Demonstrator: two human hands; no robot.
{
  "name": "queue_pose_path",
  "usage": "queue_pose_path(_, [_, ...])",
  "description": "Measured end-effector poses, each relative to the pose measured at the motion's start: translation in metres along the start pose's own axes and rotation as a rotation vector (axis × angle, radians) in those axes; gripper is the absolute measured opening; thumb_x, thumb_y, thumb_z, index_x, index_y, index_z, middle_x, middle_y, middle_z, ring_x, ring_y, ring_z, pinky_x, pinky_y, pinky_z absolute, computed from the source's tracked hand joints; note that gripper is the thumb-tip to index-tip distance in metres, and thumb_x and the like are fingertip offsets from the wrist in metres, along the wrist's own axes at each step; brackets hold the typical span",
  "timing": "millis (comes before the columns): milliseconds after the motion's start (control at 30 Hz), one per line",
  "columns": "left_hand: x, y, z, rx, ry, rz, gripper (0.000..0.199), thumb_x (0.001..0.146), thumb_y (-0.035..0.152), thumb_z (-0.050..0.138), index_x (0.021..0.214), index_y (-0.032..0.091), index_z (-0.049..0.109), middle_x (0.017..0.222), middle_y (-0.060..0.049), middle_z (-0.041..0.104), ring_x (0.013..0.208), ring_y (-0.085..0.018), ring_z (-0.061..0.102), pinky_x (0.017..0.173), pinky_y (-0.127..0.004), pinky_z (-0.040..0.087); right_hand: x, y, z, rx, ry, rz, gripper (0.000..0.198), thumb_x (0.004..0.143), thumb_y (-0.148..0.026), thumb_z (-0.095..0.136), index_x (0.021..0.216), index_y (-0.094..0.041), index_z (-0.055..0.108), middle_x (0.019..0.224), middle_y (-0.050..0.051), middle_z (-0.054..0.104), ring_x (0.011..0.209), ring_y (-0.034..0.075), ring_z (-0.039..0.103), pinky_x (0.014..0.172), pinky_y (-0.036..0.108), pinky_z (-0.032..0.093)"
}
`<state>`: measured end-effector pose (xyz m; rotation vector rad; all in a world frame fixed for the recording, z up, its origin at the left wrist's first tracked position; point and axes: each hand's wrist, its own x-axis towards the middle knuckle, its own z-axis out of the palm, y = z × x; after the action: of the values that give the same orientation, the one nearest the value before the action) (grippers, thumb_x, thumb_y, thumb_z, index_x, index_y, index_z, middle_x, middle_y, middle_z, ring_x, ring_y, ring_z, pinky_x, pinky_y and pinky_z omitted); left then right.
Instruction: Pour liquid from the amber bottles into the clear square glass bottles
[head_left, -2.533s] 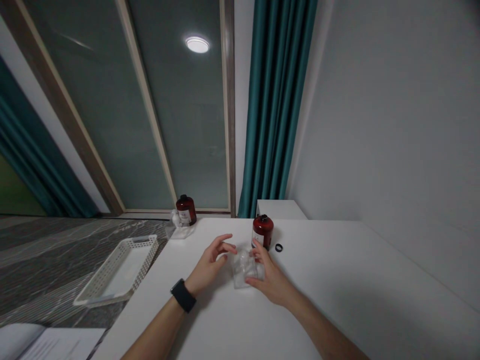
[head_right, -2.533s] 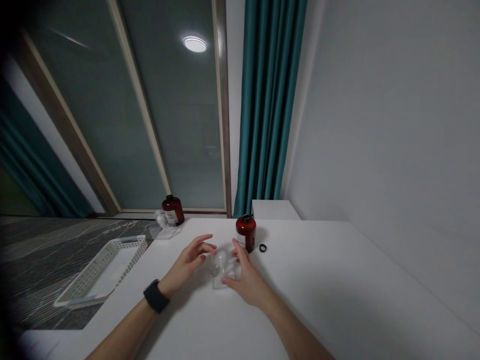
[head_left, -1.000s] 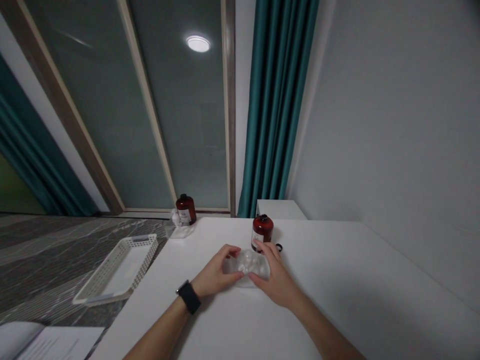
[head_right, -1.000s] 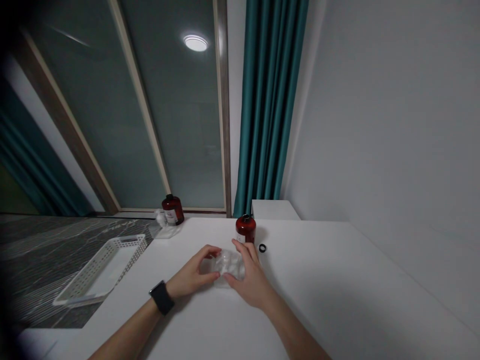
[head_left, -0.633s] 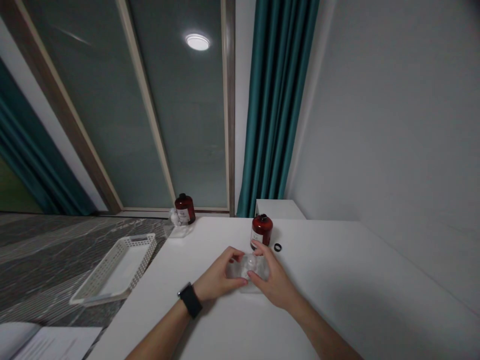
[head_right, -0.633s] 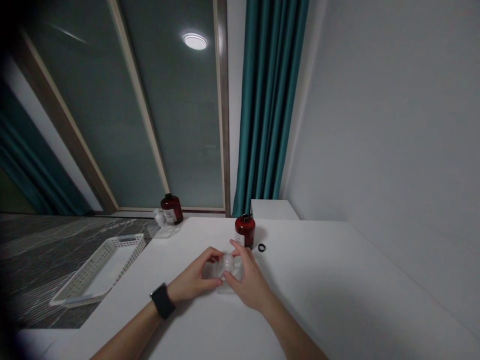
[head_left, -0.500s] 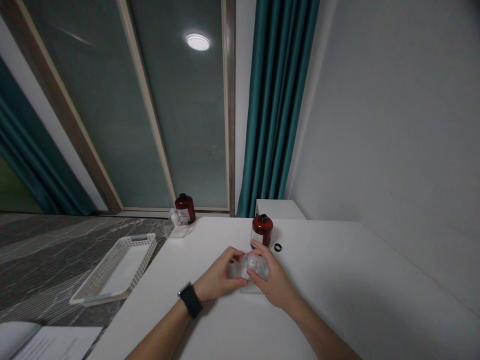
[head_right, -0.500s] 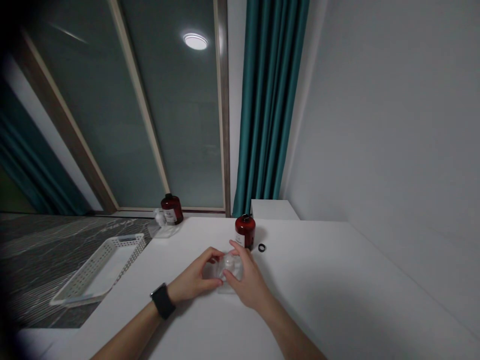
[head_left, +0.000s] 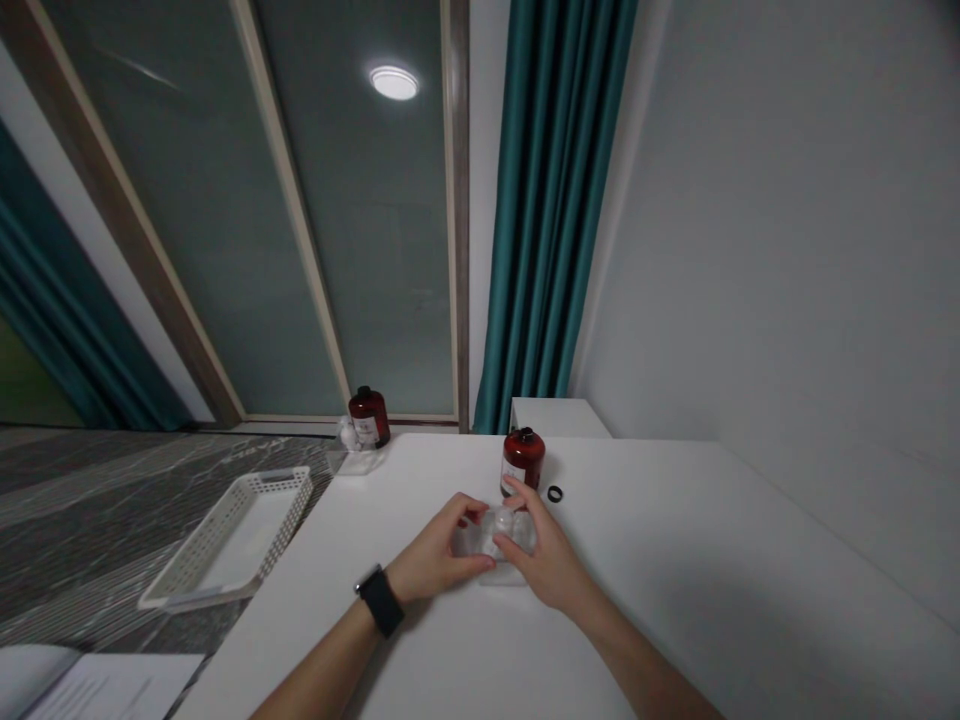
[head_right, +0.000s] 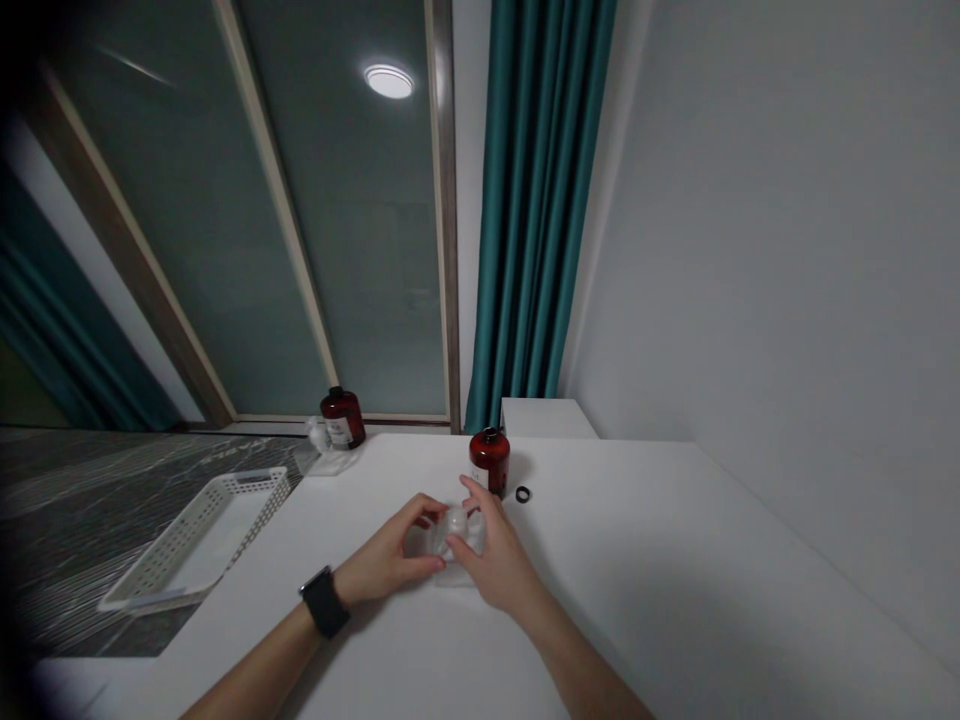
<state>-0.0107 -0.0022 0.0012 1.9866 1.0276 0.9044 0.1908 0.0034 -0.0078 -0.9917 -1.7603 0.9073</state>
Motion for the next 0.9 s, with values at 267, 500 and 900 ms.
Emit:
queue_pose_path(267, [0.0, -0.001, 0.001, -0.011, 0.034, 0.012, 0.045, 0.075, 0.034, 0.076, 0.111, 0.017, 0.055, 0.109, -0.008, 0.059, 0.1, -0.025, 0.055, 0.09, -0.039, 0.044, 0.002, -0.003, -0.006, 0.029, 0.032, -0.072, 0.054, 0.088, -0.024, 0.057, 0.141, -0.025, 0.045, 0.126, 0.007, 0.06, 0.115, 0.023, 0.056, 0.105, 0.041, 0.041])
queue_pose_path(500, [0.0, 0.002, 0.0, 0.012, 0.03, -0.007, 0.042, 0.074, 0.028, 0.075, 0.11, 0.018, 0.055, 0.108, -0.007, 0.059, 0.101, -0.024, 0.055, 0.092, -0.039, 0.044, 0.01, 0.006, -0.009, 0.158, 0.175, -0.116, 0.035, 0.091, -0.034, 0.058, 0.125, -0.023, 0.059, 0.121, 0.009, 0.064, 0.11, 0.023, 0.061, 0.097, 0.037, 0.048])
queue_pose_path(900, [0.0, 0.002, 0.0, 0.023, 0.034, -0.009, 0.045, 0.075, 0.034, 0.076, 0.111, 0.018, 0.055, 0.108, -0.007, 0.06, 0.102, -0.025, 0.056, 0.093, -0.039, 0.044, 0.013, -0.012, -0.017, 0.359, 0.295, 0.006, 0.04, 0.085, -0.039, 0.065, 0.12, -0.021, 0.057, 0.095, 0.004, 0.066, 0.081, 0.019, 0.063, 0.073, 0.029, 0.051])
